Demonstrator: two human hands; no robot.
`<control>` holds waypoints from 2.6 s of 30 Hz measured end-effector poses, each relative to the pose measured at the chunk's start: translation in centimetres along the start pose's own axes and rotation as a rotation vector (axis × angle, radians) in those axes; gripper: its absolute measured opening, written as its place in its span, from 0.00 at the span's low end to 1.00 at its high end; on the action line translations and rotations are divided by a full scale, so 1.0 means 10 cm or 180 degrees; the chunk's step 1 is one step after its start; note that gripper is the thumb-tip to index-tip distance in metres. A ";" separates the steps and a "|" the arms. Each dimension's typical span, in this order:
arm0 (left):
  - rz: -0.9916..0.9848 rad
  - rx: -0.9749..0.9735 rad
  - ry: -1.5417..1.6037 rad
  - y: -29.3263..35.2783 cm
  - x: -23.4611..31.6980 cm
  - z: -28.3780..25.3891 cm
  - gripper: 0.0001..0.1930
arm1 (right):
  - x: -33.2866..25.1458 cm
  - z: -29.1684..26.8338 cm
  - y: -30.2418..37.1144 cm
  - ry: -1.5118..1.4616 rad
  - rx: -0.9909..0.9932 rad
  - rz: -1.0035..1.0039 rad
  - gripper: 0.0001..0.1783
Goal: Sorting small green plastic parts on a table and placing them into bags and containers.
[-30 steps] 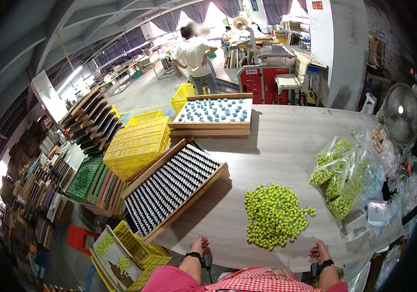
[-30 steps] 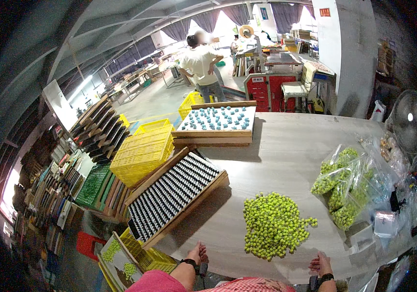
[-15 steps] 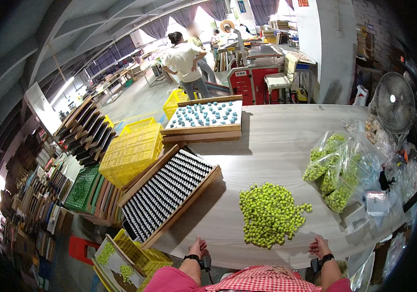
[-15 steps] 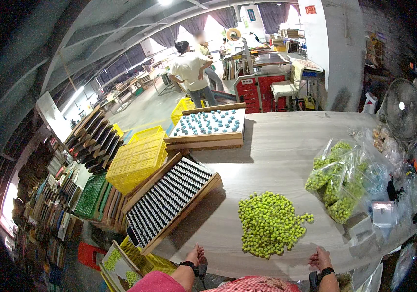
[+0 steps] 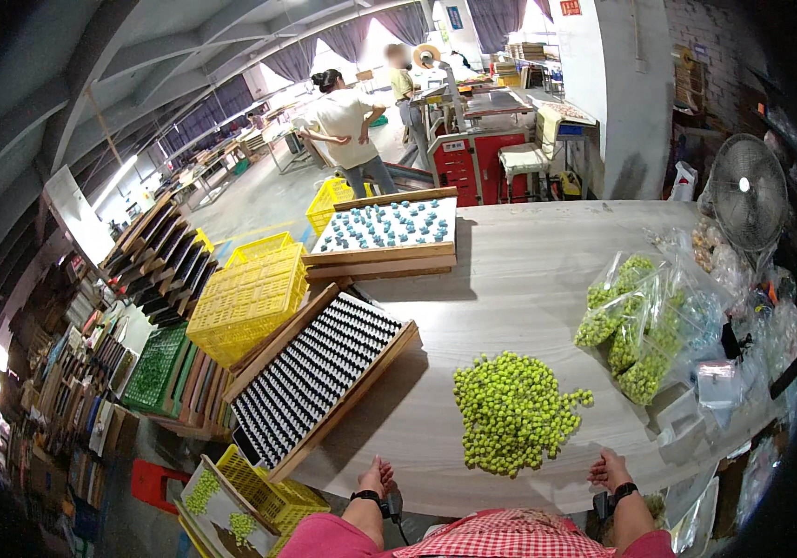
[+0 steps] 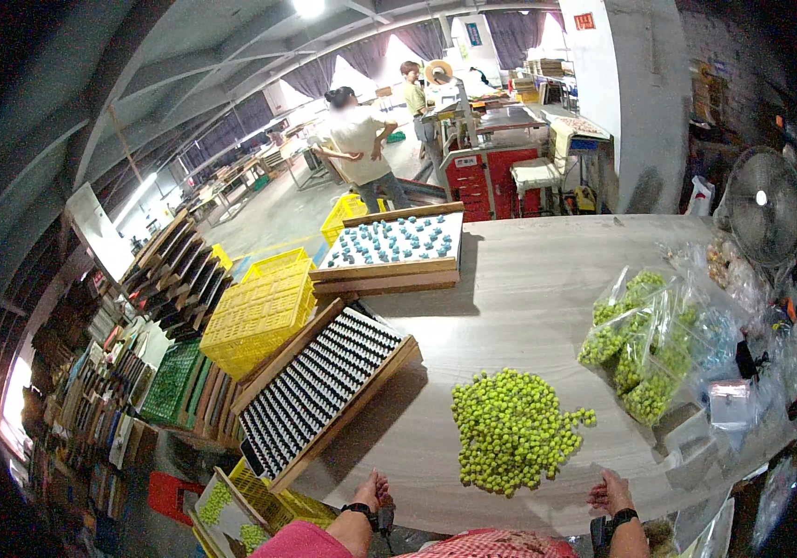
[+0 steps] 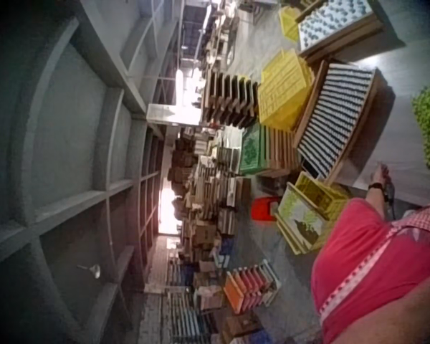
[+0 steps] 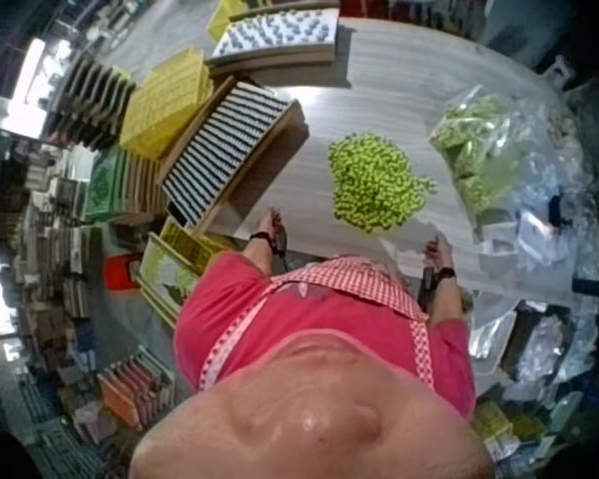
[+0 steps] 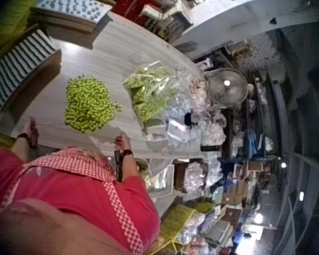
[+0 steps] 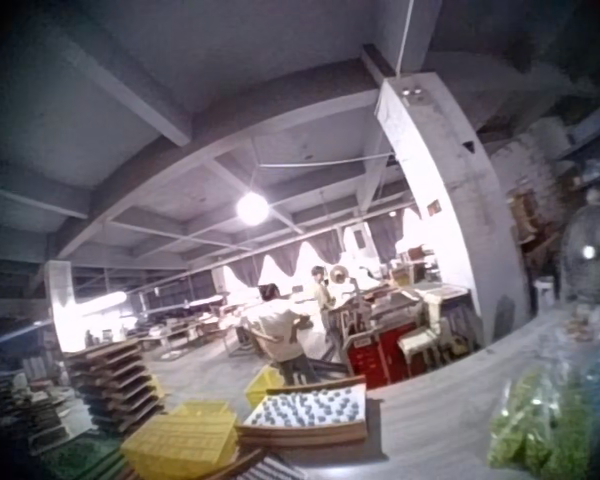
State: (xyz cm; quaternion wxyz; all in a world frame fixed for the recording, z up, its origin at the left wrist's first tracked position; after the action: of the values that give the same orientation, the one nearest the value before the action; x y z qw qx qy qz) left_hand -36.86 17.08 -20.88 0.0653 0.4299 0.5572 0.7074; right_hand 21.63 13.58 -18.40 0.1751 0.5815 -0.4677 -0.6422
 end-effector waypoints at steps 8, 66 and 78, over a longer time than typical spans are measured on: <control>0.0002 -0.0184 0.0065 -0.11 -0.03 -0.04 0.16 | -0.03 0.01 0.02 0.0013 0.0020 0.0030 0.27; 0.0080 -0.0002 -0.0163 -0.10 0.05 -0.04 0.19 | -0.14 0.11 0.28 -0.0112 0.0149 -0.0115 0.26; 0.0076 -0.0247 -0.0293 -0.08 0.05 -0.08 0.21 | -0.18 0.14 0.38 0.0194 0.0207 -0.0142 0.27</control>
State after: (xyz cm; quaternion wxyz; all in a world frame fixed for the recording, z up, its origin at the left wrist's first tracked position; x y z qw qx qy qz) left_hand -38.03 17.14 -21.28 0.0989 0.4657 0.5206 0.7087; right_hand 19.65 13.62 -14.49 0.1560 0.6165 -0.4697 -0.6124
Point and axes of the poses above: each hand's wrist, its own y-axis away from the middle knuckle, its own z-axis out of the palm, x = y × z, the point moved 1 cm from there along -y, towards the middle knuckle, and after that the axes turned 6 degrees about x, right-handed, at the moved point
